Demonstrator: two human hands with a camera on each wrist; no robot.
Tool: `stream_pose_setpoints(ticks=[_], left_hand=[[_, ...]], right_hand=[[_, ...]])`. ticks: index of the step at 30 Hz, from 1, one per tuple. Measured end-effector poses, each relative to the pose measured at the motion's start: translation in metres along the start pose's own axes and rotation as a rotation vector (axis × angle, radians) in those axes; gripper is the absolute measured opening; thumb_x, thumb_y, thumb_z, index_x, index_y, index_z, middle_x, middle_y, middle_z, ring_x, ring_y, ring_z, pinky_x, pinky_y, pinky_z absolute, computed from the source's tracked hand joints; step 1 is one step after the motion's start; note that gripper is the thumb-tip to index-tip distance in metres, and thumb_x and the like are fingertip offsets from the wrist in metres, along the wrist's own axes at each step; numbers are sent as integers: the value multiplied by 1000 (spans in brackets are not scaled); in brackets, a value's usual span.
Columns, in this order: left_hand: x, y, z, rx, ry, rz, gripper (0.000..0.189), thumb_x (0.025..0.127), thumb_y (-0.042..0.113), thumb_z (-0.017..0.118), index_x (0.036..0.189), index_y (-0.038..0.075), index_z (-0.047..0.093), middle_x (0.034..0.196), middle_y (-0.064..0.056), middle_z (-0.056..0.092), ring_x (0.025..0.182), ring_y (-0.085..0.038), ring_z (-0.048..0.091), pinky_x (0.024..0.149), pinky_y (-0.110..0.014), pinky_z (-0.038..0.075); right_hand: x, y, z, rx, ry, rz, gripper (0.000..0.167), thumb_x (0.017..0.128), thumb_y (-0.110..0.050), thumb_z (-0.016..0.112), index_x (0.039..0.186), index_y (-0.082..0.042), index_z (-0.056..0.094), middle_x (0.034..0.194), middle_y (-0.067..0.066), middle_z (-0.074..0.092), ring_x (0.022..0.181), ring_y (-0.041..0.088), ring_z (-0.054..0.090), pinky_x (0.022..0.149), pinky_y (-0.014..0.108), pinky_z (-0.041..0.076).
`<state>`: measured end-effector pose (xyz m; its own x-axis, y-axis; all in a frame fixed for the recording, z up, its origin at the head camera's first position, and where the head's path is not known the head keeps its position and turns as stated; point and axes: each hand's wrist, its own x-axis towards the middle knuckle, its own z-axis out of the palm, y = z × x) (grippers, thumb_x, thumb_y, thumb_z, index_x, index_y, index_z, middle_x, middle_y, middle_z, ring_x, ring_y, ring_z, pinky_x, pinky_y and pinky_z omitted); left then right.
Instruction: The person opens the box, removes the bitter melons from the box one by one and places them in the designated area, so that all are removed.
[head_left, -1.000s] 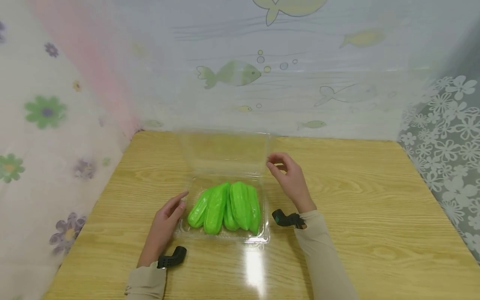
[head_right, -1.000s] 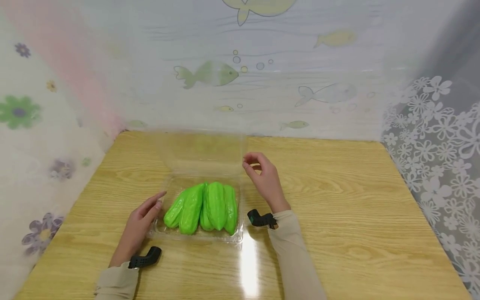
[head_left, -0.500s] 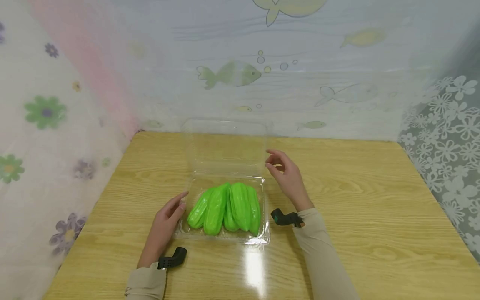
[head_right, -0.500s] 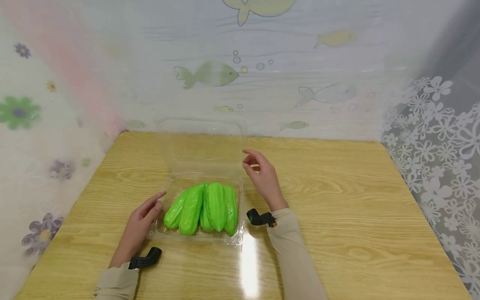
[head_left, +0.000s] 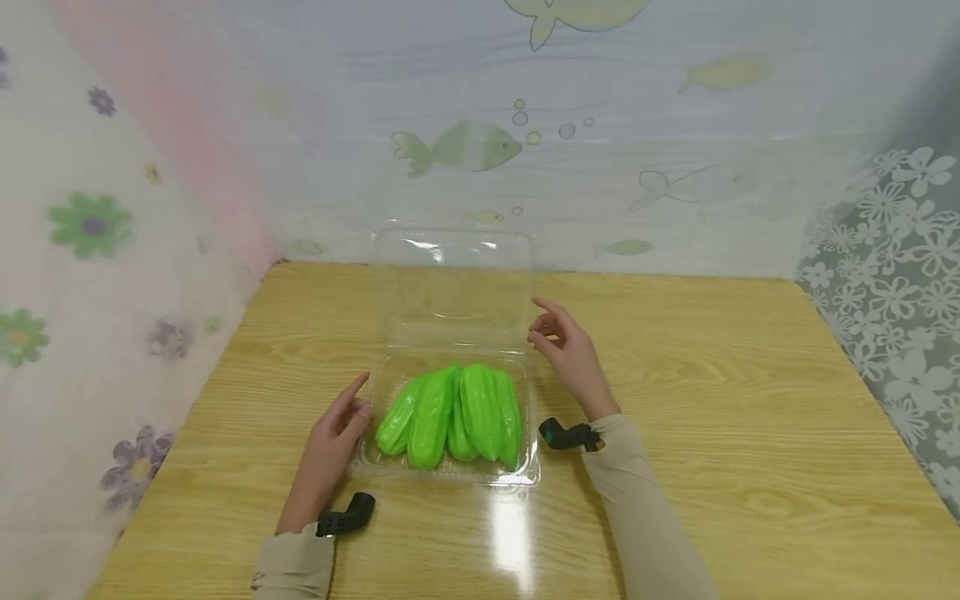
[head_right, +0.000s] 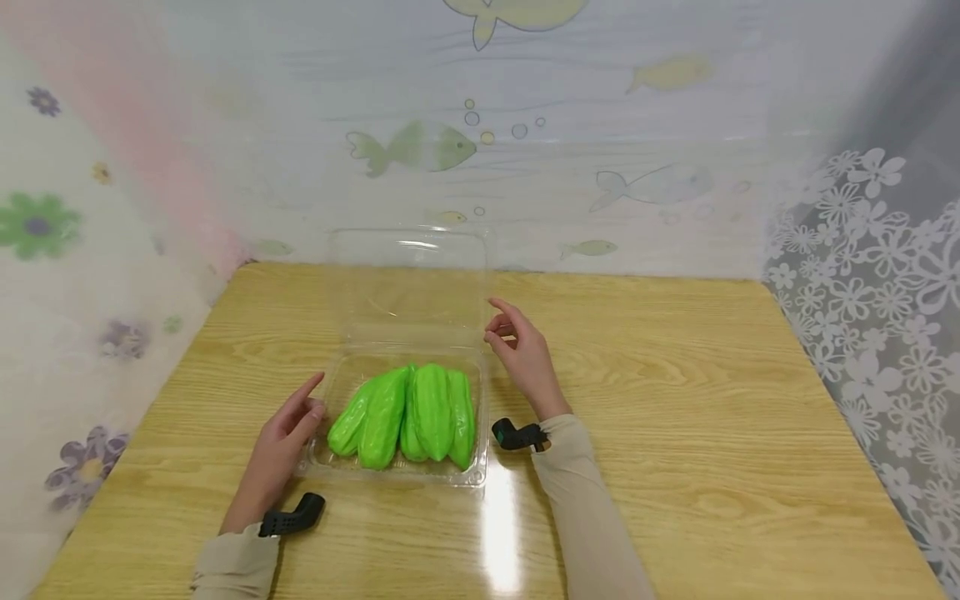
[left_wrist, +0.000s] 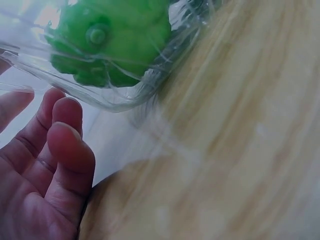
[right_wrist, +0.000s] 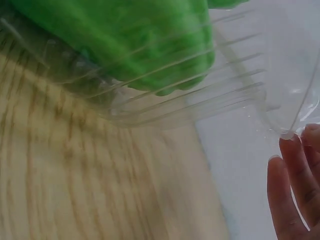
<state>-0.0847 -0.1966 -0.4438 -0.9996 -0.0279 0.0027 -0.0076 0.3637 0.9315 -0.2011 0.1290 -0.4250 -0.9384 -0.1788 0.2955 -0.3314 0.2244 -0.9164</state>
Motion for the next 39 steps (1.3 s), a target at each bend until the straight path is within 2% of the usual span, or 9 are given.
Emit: stream_pose_setpoints(ticks=[4,9,18,24,31,39], left_hand=[[4,-14,-1,7,-17,8,45,93,36,46,136,36,33,105,-7,51,94,-16,48,79,-21,38],[6,-20,0,8,-40,26,46,93,37,45,137,36,32,105,-7,51,93,-17,48,78,-22,39],[-4,10,2,0,-39,20,47,95,26,45,139,20,31,104,-14,50,93,-23,48,77,-23,39],[-3,11,0,-30,-47,19,50,94,27,46,140,18,28,107,-15,50,95,-23,49,78,-21,38],[-3,11,0,-38,-48,9,50,94,28,46,140,17,28,108,-16,50,95,-24,49,78,-21,38],[-2,11,0,-28,-47,7,49,94,28,45,140,18,29,107,-14,50,93,-24,50,77,-22,39]], right_hand=[[-2,-7,2,87,3,32,50,85,4,55,132,-2,40,97,22,51,90,36,54,72,37,49],[-3,-2,2,134,16,58,48,86,4,53,132,-2,40,101,26,49,91,37,53,72,39,49],[-4,7,4,183,27,132,44,88,3,51,130,1,41,102,27,51,85,29,56,72,35,50],[-1,20,5,243,31,177,44,88,1,53,130,1,42,106,28,50,83,19,57,71,29,50],[2,40,6,218,33,210,42,88,-5,55,129,-5,46,102,16,54,82,15,58,72,28,49],[-2,23,3,230,-5,249,42,90,-1,50,131,0,42,105,20,52,85,16,57,73,27,48]])
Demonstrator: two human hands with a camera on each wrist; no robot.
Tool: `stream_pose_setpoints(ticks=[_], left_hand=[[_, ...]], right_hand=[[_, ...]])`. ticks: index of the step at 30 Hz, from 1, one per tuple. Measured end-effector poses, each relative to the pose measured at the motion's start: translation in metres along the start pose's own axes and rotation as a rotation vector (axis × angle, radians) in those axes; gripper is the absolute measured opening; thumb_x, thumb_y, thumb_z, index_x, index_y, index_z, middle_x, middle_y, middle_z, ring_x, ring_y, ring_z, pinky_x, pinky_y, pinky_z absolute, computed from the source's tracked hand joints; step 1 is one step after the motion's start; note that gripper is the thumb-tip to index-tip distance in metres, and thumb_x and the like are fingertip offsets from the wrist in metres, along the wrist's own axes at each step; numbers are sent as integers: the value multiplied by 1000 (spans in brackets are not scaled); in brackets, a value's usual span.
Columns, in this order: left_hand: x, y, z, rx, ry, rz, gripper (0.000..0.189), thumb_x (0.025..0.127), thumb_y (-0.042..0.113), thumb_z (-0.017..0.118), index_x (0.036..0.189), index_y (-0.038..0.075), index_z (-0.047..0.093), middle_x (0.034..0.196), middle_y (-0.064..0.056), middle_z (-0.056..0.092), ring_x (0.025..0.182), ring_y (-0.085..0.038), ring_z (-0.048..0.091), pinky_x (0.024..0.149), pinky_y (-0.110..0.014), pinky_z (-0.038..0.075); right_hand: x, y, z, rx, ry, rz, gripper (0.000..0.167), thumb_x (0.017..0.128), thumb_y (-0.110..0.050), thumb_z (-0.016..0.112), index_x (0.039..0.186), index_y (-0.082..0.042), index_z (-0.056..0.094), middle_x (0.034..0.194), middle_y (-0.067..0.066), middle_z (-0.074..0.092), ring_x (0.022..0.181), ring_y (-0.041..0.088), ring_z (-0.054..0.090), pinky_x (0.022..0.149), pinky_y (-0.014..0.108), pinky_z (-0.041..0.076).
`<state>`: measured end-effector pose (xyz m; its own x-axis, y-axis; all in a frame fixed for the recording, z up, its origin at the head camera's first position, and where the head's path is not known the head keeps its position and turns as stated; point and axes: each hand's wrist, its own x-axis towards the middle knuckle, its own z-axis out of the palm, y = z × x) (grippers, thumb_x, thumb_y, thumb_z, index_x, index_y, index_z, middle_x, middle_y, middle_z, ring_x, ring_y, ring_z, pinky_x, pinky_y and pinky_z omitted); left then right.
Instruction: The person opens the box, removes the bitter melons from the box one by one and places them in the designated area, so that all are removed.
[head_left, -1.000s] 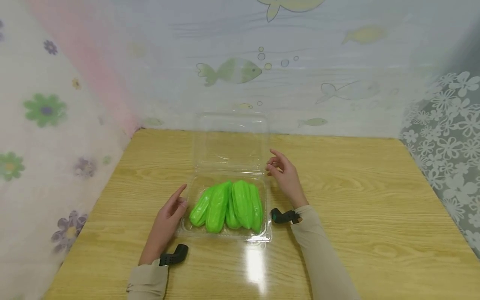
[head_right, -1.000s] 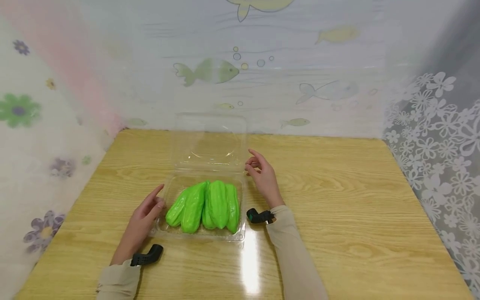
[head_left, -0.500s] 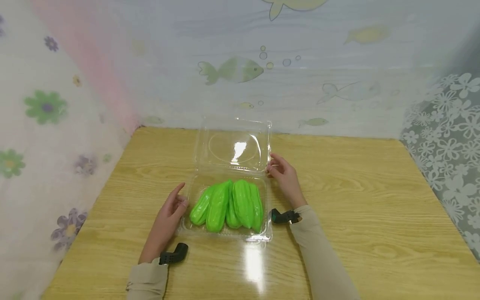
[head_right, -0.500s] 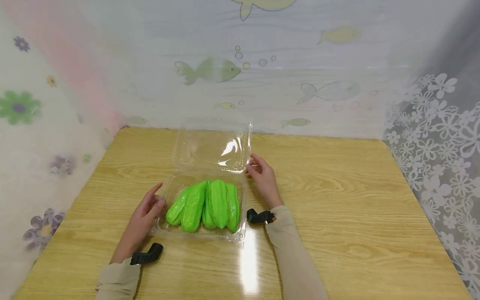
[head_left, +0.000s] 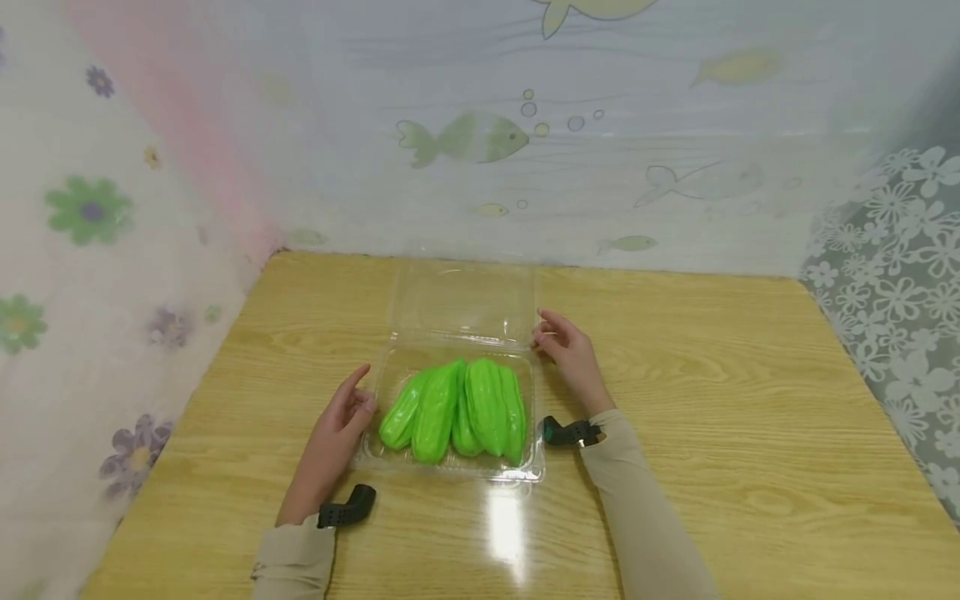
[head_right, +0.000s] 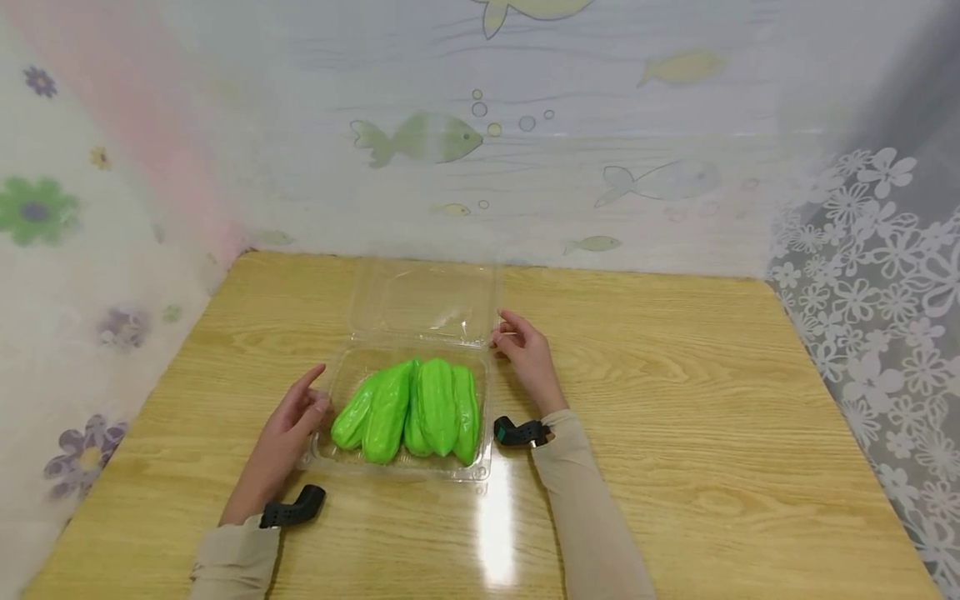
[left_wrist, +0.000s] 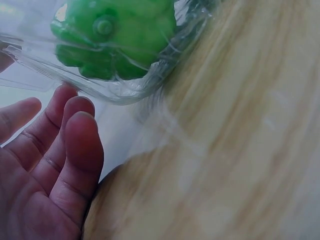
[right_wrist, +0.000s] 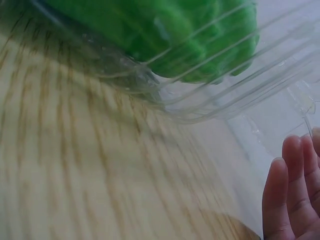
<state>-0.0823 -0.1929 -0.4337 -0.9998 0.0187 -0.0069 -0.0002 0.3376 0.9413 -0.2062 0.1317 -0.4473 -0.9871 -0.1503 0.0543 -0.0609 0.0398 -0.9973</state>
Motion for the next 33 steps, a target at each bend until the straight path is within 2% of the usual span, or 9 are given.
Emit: stream_pose_setpoints(ticks=[4,11,16,21,25,30,33], left_hand=[[-1,-1,-1,7,0,1,49,94,29,45,139,18,30,107,-14,51,93,-24,50,77,-23,39],[-1,-1,0,13,0,1,48,94,29,45,139,18,30,106,-14,51,93,-25,50,77,-23,39],[0,0,0,16,1,5,47,94,29,45,138,17,32,106,-14,50,93,-24,49,77,-24,39],[0,-2,0,13,1,3,46,94,29,45,138,17,33,107,-14,50,94,-23,48,77,-24,39],[2,-10,-1,3,-5,1,46,94,30,46,138,20,34,105,-12,51,92,-22,49,77,-25,39],[7,-27,-2,24,-5,10,46,92,38,45,137,30,34,106,-6,51,93,-18,49,78,-26,40],[10,-31,-2,44,-7,19,46,92,42,44,136,33,33,108,-5,50,96,-17,48,79,-26,39]], right_hand=[[-2,-3,1,-23,1,21,42,90,-2,51,131,0,42,107,22,52,85,15,57,74,27,48],[4,13,-2,-28,13,59,42,89,-13,56,129,-6,46,107,17,54,86,14,57,75,26,48],[6,16,-3,-40,5,48,42,89,-14,55,129,-5,46,107,17,55,88,16,57,76,27,48],[7,14,-4,-41,-12,83,42,89,-14,55,129,-3,45,109,18,55,90,16,56,78,26,47],[6,15,-3,0,1,120,43,89,-15,57,128,-1,46,110,20,55,88,16,57,78,26,47],[7,17,-3,63,34,122,42,87,-18,59,125,-2,49,104,20,57,85,16,58,76,27,47],[7,19,-5,124,38,124,43,87,-19,59,126,-2,49,103,18,57,84,17,59,75,28,48]])
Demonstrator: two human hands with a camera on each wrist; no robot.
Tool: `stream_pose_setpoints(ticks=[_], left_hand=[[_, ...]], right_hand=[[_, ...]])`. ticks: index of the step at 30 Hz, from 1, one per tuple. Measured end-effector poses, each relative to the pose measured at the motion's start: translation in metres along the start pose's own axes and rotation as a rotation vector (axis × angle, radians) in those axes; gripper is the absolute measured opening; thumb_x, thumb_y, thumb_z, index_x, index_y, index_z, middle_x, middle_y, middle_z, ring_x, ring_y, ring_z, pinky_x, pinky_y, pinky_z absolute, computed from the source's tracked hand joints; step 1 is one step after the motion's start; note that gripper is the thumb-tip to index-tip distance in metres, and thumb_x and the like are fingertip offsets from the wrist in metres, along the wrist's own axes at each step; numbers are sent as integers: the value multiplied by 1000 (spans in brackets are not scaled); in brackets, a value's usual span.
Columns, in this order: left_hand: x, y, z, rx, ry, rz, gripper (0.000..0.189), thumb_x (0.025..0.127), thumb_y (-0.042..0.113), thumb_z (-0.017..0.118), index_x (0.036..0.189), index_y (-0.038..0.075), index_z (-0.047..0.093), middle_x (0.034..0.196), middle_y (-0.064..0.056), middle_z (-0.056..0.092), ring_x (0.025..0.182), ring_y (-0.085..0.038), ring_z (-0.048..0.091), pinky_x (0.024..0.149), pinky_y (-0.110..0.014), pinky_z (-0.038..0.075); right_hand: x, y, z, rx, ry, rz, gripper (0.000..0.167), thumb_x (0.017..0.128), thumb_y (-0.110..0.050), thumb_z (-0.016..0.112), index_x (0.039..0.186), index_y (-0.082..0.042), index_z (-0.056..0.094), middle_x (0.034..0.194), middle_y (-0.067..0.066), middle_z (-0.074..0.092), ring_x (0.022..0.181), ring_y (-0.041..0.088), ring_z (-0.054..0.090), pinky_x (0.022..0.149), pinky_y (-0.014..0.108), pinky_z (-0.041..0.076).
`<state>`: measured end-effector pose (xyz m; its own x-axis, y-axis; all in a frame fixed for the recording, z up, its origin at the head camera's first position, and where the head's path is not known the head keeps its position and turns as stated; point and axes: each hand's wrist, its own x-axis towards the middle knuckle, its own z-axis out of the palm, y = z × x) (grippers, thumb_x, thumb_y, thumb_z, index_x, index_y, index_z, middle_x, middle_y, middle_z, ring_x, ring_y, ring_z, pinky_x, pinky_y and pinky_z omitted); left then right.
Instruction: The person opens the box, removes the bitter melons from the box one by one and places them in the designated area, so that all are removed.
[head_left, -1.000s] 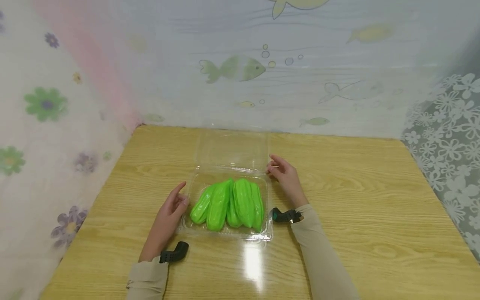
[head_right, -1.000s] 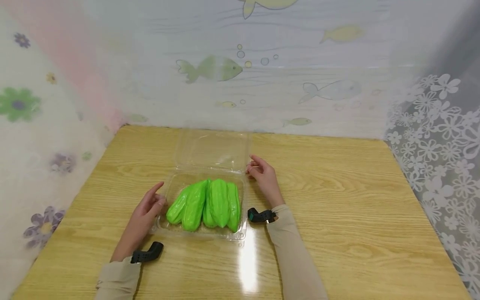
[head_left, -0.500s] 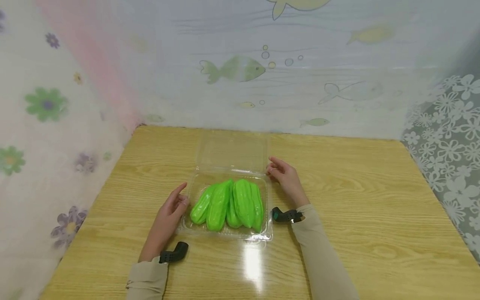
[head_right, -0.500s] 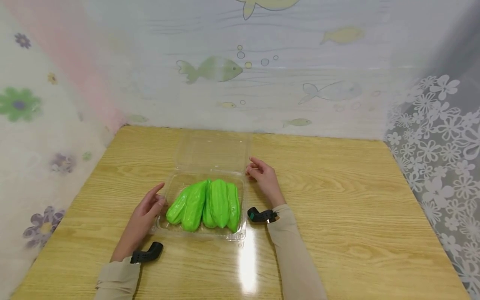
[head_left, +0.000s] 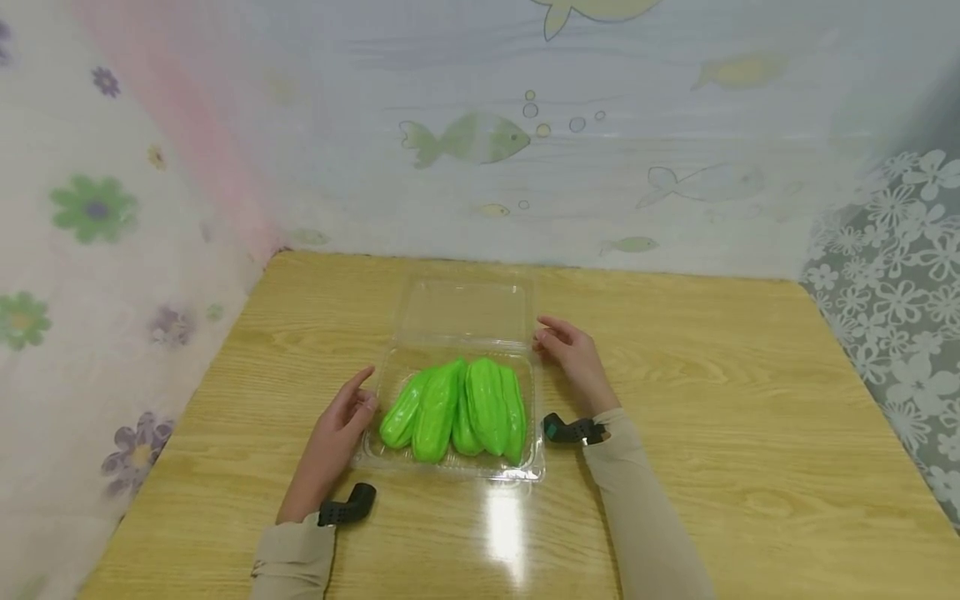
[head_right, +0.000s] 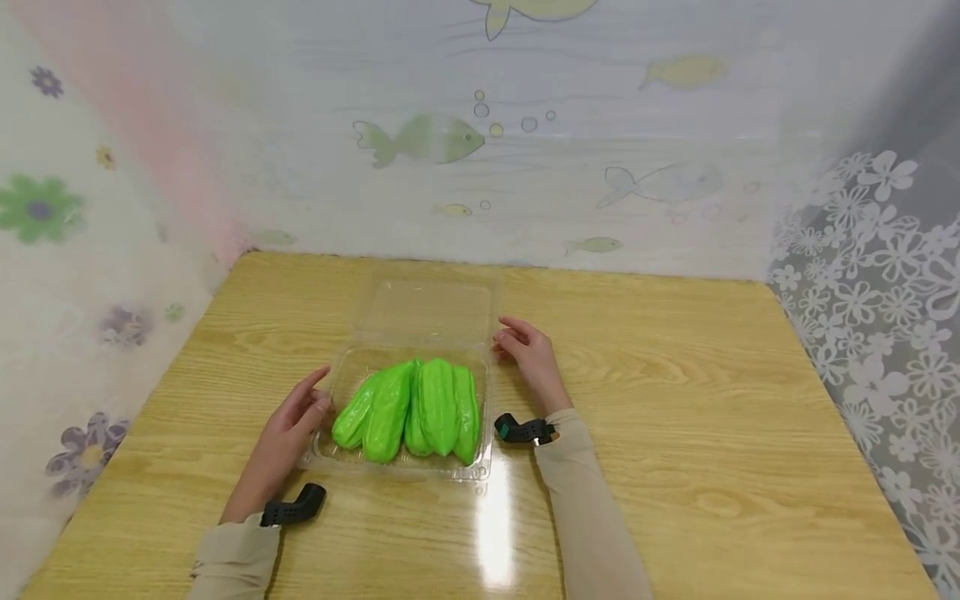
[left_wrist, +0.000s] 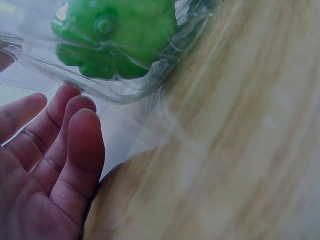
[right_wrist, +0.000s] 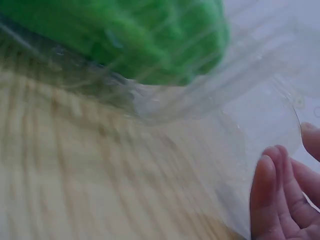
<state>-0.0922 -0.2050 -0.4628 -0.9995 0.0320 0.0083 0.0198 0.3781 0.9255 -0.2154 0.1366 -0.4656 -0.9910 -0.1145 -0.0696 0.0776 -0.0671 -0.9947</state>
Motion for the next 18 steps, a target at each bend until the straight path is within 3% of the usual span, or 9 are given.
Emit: stream_pose_setpoints(ticks=[5,10,18], left_hand=[[-2,5,-1,8,-6,-6,47,92,41,43,137,33,32,110,-6,50,96,-16,48,80,-26,38],[-7,23,0,-4,3,-20,47,94,34,44,138,22,33,109,-11,51,95,-19,48,79,-26,38],[0,0,0,2,26,-31,46,91,44,44,135,33,36,108,-3,52,95,-15,48,79,-24,38]], right_hand=[[-4,0,-9,122,-42,23,45,90,-18,55,129,0,43,105,18,55,88,22,59,78,31,47],[-11,-5,-19,106,-52,17,45,91,-17,52,130,3,40,106,18,53,94,28,56,80,34,47],[-24,-17,-26,19,-15,33,45,91,-22,53,129,1,43,107,16,53,97,30,54,80,37,47]])
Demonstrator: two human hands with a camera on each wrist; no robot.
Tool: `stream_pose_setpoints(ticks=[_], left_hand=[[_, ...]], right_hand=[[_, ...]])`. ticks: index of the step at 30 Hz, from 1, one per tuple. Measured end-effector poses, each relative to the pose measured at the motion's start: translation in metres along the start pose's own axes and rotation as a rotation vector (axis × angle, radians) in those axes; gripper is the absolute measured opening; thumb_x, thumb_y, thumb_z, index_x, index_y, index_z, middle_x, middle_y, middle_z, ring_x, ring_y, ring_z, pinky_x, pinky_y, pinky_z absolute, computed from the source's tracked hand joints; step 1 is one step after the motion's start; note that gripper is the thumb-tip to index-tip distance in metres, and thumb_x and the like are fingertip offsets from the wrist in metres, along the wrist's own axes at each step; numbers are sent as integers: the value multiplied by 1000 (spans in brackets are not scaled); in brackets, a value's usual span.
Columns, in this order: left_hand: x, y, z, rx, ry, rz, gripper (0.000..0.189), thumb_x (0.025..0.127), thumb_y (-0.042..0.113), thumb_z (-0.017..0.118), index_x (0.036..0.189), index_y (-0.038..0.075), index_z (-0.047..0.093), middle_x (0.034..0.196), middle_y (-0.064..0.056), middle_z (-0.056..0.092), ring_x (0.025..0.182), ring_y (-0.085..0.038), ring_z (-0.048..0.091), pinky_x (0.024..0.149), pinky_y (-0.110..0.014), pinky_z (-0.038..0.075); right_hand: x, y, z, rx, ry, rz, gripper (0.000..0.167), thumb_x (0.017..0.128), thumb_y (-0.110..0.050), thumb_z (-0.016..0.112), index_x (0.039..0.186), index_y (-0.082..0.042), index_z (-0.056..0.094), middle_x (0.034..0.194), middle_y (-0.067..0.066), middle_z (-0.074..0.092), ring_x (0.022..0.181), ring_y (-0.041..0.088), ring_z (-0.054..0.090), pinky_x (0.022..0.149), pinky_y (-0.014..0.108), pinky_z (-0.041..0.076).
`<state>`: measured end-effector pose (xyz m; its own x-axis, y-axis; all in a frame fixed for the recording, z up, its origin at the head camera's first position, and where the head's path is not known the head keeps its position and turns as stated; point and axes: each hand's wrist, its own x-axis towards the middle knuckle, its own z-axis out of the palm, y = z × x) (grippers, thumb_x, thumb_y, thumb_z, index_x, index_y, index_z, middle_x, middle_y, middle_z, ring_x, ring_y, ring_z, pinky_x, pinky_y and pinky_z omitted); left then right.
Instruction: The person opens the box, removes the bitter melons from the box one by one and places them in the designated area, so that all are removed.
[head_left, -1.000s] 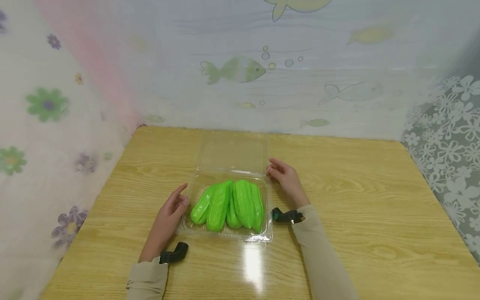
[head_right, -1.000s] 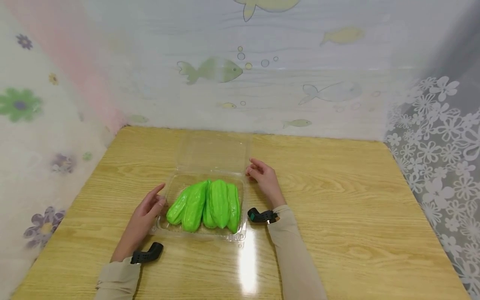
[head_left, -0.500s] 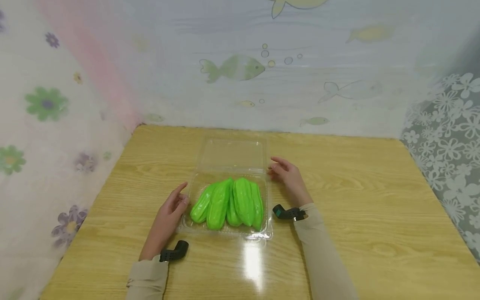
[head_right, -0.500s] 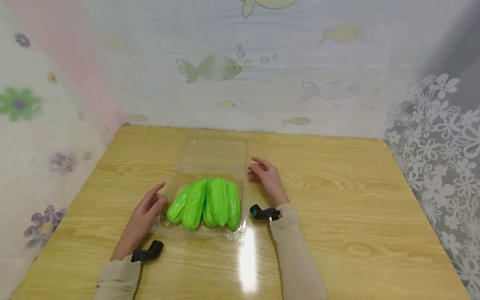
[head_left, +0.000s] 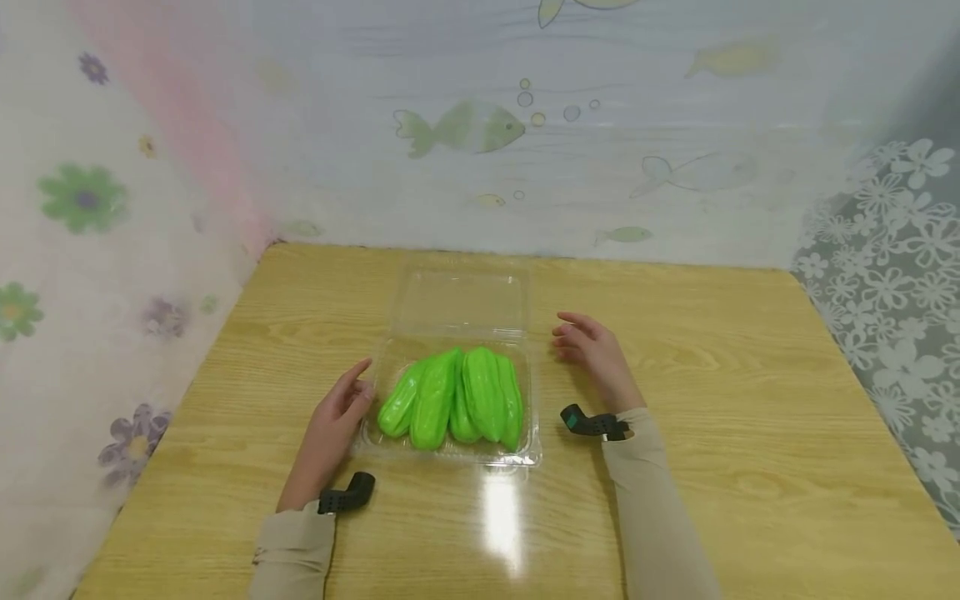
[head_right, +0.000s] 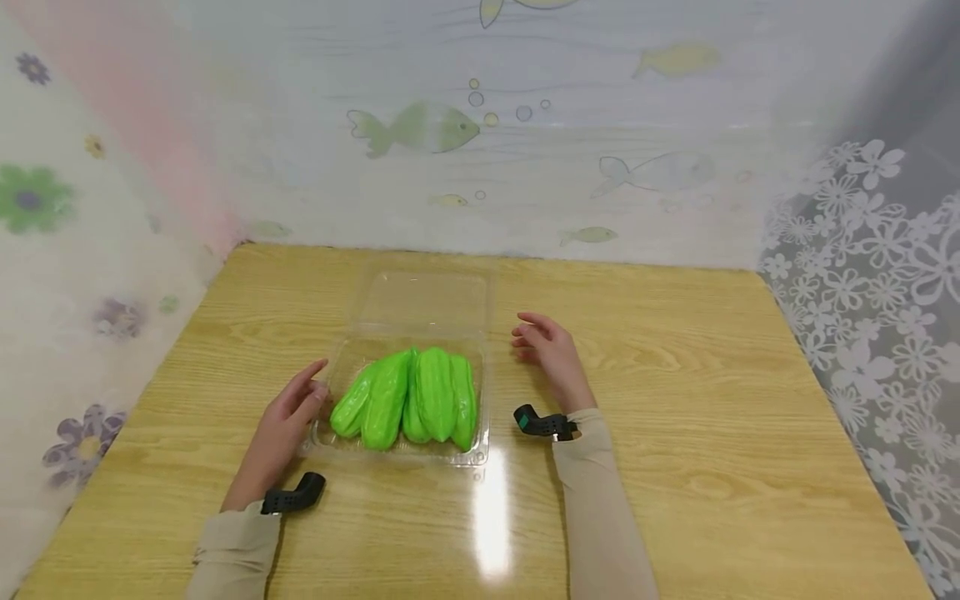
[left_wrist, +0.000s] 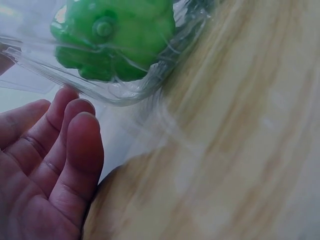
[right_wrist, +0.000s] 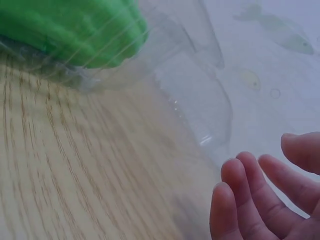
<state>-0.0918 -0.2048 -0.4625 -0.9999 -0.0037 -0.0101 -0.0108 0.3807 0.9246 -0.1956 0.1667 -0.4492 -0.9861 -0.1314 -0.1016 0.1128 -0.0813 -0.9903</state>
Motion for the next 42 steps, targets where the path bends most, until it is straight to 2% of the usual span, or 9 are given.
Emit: stream_pose_setpoints(ticks=[8,17,22,27,29,35,42], left_hand=[[0,2,1,24,5,13,47,91,46,43,135,32,36,107,-2,51,95,-15,48,78,-25,39],[0,1,2,15,9,18,47,91,45,44,135,30,37,106,-3,52,94,-15,49,78,-24,38],[0,0,1,12,5,17,47,91,45,43,135,31,36,106,-3,52,93,-15,49,78,-24,39],[0,1,0,-1,8,26,47,91,44,44,135,31,36,105,-4,52,92,-16,49,76,-24,39],[-5,3,1,3,13,25,47,91,44,44,135,30,36,106,-4,52,92,-16,49,77,-24,39],[-8,4,2,20,6,2,48,90,46,44,136,32,34,106,-3,52,95,-16,49,80,-28,39],[-8,5,1,22,12,9,47,91,44,44,136,33,35,107,-4,52,96,-16,49,81,-27,38]], right_hand=[[-13,-13,4,-99,-42,-31,49,89,-28,55,128,-1,44,109,17,54,98,29,54,85,42,43],[-24,-30,14,-187,-143,-89,40,90,-28,54,125,-9,49,112,22,52,99,33,53,84,44,42],[-37,-48,28,-242,-205,-100,35,92,-22,52,124,-10,49,111,25,51,95,31,54,83,44,43],[-51,-70,48,-299,-281,-91,34,93,-15,50,126,-7,47,108,19,53,96,38,53,80,47,44],[-58,-74,54,-326,-308,-84,36,92,-15,50,127,-7,46,109,19,52,96,39,53,79,49,43],[-60,-68,63,-431,-370,-58,40,93,-18,50,131,-11,42,115,18,52,94,33,56,74,46,47],[-54,-49,71,-632,-338,-94,42,90,-33,53,130,-29,42,111,-3,54,93,14,56,71,32,48]])
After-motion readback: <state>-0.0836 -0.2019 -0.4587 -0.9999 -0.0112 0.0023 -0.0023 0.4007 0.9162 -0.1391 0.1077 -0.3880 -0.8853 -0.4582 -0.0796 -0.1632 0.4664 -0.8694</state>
